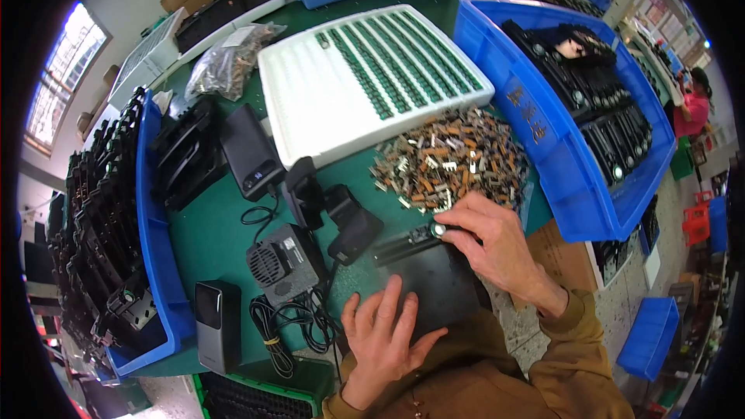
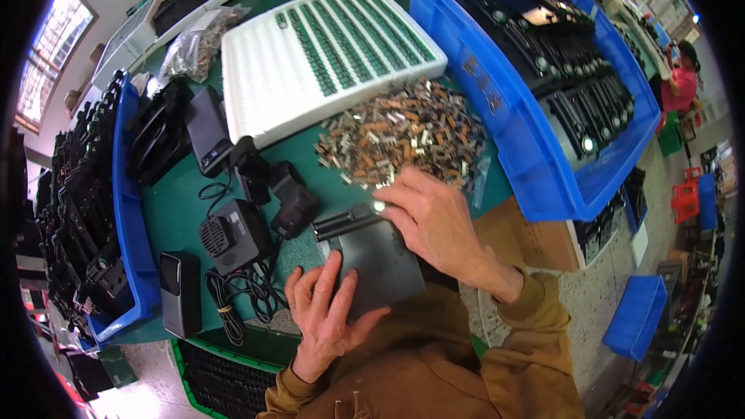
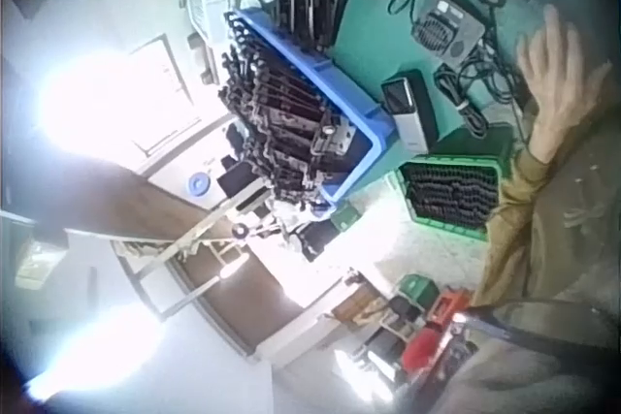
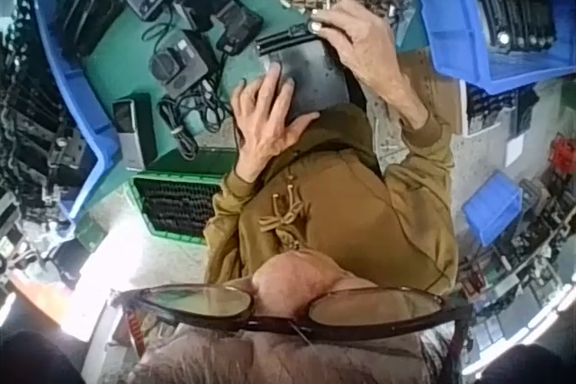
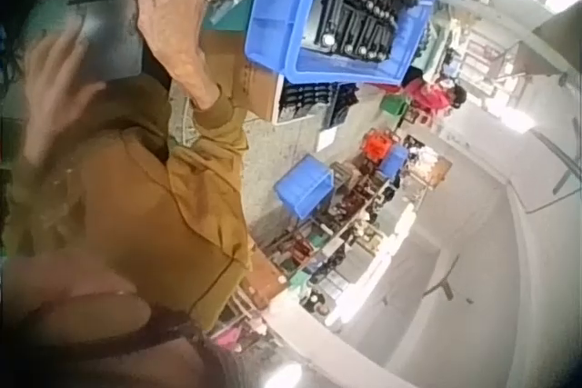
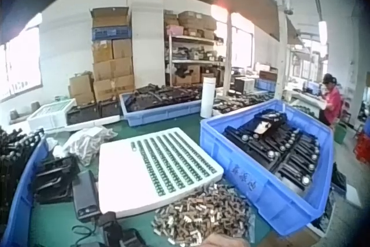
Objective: The person assembles electronic components into a black plastic housing by hand at a workbench.
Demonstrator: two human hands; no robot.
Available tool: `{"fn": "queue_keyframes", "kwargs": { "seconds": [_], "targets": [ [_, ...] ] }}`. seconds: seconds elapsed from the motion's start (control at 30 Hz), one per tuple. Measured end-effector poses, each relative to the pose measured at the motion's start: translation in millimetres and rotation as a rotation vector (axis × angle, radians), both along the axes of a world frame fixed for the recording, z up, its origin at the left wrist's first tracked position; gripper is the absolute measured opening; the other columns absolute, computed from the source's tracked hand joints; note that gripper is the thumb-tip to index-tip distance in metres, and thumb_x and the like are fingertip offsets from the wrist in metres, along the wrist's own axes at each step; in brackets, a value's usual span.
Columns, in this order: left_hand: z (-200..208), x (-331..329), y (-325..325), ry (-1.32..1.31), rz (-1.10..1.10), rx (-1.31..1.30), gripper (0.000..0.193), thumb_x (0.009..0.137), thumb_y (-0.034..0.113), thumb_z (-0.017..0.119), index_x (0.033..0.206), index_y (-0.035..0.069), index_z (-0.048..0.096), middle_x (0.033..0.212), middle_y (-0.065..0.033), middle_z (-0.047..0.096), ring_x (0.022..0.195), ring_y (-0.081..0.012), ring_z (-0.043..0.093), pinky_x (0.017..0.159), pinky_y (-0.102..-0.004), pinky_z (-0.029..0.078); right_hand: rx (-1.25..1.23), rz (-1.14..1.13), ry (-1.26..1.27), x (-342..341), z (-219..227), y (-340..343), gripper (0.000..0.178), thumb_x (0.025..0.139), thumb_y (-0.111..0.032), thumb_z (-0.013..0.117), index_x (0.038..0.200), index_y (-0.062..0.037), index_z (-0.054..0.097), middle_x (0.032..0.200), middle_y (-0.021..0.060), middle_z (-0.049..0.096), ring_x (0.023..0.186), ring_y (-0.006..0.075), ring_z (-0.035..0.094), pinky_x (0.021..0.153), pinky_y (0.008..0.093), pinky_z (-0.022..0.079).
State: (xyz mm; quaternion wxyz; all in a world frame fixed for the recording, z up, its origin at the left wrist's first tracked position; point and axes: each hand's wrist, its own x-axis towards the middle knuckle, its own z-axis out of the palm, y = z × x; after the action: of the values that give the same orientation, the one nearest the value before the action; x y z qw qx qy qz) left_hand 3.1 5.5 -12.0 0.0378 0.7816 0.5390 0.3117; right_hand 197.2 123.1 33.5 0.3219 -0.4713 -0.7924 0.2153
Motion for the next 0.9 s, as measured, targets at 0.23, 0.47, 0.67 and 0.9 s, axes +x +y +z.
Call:
{"fn": "queue_keyframes", "kwargs": {
  "seconds": [0.23, 0.47, 0.67, 0.9],
  "targets": [
    [-4, -2, -5, -0.042, 0.005, 0.011, 0.059, 0.066, 0.045, 0.086, 0.106, 0.006, 0.069, 0.135, -0.0155, 0.060, 0.104, -0.0281, 0.056, 0.106, -0.0503, 0.034, 0.119, 0.015, -0.089, -14, 63, 27, 0.019, 0.079, -0.009, 0.074, 0.096, -0.0039, 0.071, 0.088, 0.0124, 0.066, 0.082, 0.0328, 0.065, 0.070, 0.0408, 0.052],
    [-9, 0, -10, -0.095, 0.022, 0.006, 0.057, 0.070, 0.047, 0.083, 0.108, 0.007, 0.069, 0.135, -0.0141, 0.059, 0.105, -0.0262, 0.057, 0.107, -0.0500, 0.033, 0.166, 0.051, -0.134, -90, 85, 158, 0.020, 0.079, -0.015, 0.067, 0.095, -0.0042, 0.074, 0.090, 0.0159, 0.072, 0.086, 0.0342, 0.069, 0.077, 0.0451, 0.052],
    [-2, 1, -2, -0.115, -0.031, 0.008, 0.055, 0.073, 0.047, 0.082, 0.108, 0.006, 0.069, 0.135, -0.0148, 0.059, 0.104, -0.0261, 0.058, 0.108, -0.0497, 0.032, 0.100, -0.016, -0.326, -104, 46, 263, 0.023, 0.077, -0.017, 0.069, 0.093, -0.0001, 0.074, 0.085, 0.0152, 0.073, 0.078, 0.0286, 0.069, 0.072, 0.0388, 0.052],
    [-6, -4, 0, -0.090, -0.002, 0.000, 0.056, 0.067, 0.044, 0.085, 0.105, 0.006, 0.070, 0.136, -0.0158, 0.058, 0.107, -0.0264, 0.055, 0.108, -0.0499, 0.031, 0.239, 0.098, -0.262, -94, 85, 147, 0.022, 0.081, -0.016, 0.068, 0.095, -0.0004, 0.073, 0.085, 0.0153, 0.071, 0.077, 0.0278, 0.068, 0.069, 0.0396, 0.051]
  ]
}}
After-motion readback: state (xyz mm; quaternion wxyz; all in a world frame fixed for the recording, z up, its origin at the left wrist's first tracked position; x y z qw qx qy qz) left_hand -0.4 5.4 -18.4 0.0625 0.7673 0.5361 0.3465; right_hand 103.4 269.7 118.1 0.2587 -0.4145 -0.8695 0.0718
